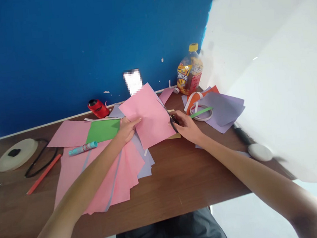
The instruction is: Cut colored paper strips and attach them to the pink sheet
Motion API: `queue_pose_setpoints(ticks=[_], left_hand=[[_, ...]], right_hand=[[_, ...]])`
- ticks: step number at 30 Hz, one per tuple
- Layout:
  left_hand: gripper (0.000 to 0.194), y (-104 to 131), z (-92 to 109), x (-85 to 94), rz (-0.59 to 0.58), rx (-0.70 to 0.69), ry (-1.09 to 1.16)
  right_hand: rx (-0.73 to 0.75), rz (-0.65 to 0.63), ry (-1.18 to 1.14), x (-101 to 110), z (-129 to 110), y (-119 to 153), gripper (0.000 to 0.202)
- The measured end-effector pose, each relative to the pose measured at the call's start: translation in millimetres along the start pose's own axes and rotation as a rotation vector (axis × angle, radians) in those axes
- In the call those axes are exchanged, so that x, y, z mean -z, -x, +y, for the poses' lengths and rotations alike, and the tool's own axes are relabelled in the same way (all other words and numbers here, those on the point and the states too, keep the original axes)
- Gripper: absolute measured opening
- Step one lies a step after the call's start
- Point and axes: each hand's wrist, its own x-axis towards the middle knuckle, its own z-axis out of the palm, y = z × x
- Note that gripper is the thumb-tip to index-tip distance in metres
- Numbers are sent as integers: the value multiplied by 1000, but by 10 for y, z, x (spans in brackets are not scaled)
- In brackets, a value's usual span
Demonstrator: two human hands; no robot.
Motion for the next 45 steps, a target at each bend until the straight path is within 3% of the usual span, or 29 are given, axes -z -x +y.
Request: queue_pose_setpoints(ticks=[21,31,38,45], left_hand=[[44,24,14,-15,-9,8,9],[39,14,3,-1,-18,5,31],[59,20,16,-20,19,18,36],[61,32,26,-25,4,19,30]], right_hand=[[3,25,65,37,46,-9,30],[-73,39,129,34,-70,14,34],[-25,37,109,61,49,6,35],[-26,60,88,65,108,2,36]])
